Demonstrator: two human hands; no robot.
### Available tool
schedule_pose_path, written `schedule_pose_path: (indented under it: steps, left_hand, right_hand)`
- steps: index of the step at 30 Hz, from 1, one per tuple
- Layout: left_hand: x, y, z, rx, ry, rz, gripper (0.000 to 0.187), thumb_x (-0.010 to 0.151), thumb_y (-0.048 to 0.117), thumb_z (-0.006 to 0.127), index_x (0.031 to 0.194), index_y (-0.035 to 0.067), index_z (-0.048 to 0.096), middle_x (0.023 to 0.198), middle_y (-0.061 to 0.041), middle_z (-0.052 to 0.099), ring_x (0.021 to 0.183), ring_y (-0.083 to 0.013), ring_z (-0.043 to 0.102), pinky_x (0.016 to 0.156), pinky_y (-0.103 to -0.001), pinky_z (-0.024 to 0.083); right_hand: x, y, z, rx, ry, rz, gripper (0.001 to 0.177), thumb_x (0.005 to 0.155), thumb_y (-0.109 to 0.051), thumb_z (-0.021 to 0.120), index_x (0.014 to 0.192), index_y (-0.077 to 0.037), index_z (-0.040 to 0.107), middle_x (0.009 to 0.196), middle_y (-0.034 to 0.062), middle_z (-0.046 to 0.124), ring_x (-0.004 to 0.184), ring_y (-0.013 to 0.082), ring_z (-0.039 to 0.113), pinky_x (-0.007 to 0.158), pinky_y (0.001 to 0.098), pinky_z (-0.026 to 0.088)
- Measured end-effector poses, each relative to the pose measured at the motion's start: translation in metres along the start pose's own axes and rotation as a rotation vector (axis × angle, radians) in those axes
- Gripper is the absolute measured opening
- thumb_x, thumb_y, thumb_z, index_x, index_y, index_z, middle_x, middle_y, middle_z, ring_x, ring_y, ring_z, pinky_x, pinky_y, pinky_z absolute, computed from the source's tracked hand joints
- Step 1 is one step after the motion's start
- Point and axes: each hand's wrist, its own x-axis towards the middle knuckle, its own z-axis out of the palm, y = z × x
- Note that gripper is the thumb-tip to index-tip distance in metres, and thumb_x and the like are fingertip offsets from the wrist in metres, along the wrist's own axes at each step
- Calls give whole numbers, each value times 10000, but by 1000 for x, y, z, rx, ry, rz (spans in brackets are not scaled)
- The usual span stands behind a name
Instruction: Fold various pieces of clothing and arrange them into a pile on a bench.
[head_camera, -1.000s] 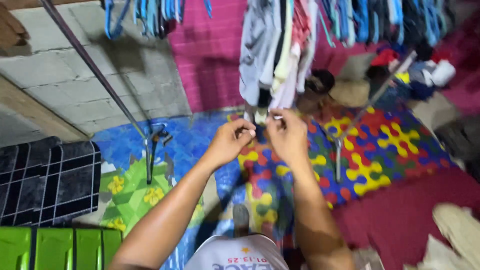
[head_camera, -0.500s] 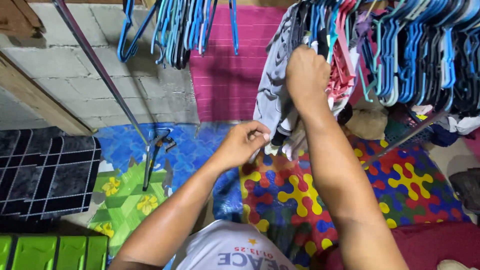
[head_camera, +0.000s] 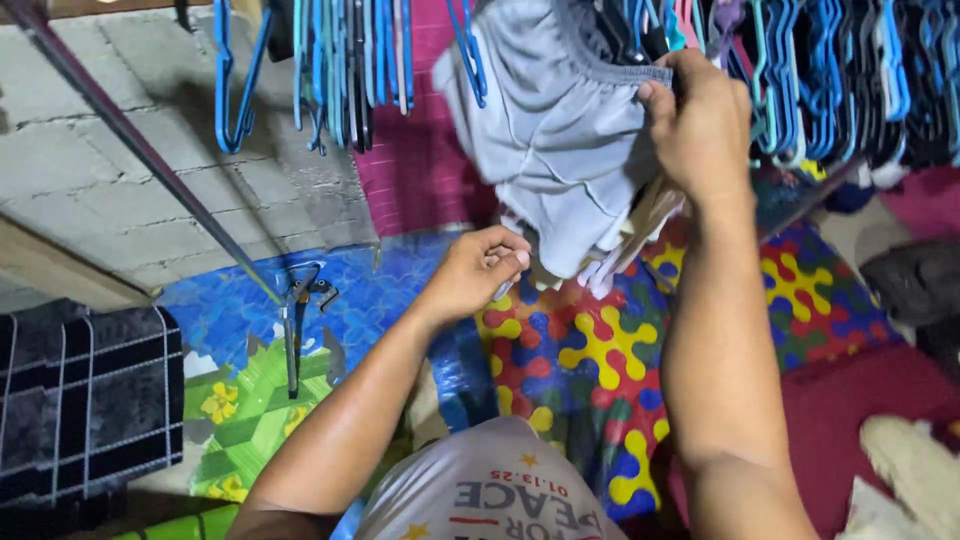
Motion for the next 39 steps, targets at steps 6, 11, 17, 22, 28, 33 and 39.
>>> schedule_pose_path:
  steps: [6, 11, 17, 22, 28, 33, 39]
  left_hand:
    - [-20, 24, -24, 407, 138, 22, 212, 917, 174, 724, 1066, 23, 725, 812, -55, 703, 739, -165, 637, 683, -318, 540]
    - [-13, 45, -23, 772, 214, 498, 301, 940, 215, 717, 1172, 37, 647, 1075, -182, 674, 998, -366, 650, 881, -441, 526]
    - [11, 27, -24, 716, 51, 588, 474, 975, 300, 729, 1292, -8, 557, 1028, -258, 655, 964, -452, 644, 806, -500, 508]
    - [13, 49, -52, 718, -18, 563, 301, 984, 304, 749, 1077, 34, 655, 786, -233, 626, 726, -439, 631, 625, -503, 472]
    - [10, 61, -55, 628, 145, 465, 356, 1034, 264, 729, 860, 17, 540, 686, -214, 465, 557, -317, 441, 565, -412, 403]
    - [1, 66, -30, 442, -5, 527, 260, 1065, 308, 605, 1063, 52, 651, 722, -170, 550, 599, -263, 564, 565, -387, 435]
    - [15, 39, -45, 448, 57, 437, 360, 1087, 333, 571, 894, 30, 561, 690, -152, 489, 629, -219, 480, 595, -387, 424]
  right_hand:
    - [-61, -3, -48, 237, -205, 164, 172, 1067, -101, 739, 1152, 35, 678, 925, 116, 704, 822, 175, 661, 755, 317, 518]
    - [-121, -2, -77, 357, -289, 367, 209, 1044, -141, 736, 1183, 8, 690, 914, 16, 650, 847, 87, 563, 774, 256, 470]
    - [-174, 0, -88, 626, -202, 518, 200, 1026, -161, 742, 1149, -15, 682, 972, -43, 654, 892, 52, 561, 816, 223, 458]
    - [-201, 3, -105, 664, -145, 575, 175, 1022, -163, 743, 1119, -36, 671, 968, -47, 636, 887, 40, 552, 810, 207, 458]
    - [-211, -13, -96, 523, -94, 669, 197, 970, -191, 774, 1068, -42, 689, 898, -1, 678, 809, 77, 627, 739, 267, 521]
    - [-185, -64, -73, 902, -210, 342, 643, 873, -305, 823, 1372, -41, 516, 1173, 91, 687, 1006, 133, 666, 859, 269, 557]
    - [-183, -82, -68, 955, 168, 581, 540, 1068, -439, 643, 1307, 45, 646, 759, 96, 607, 591, 151, 527, 545, 287, 433]
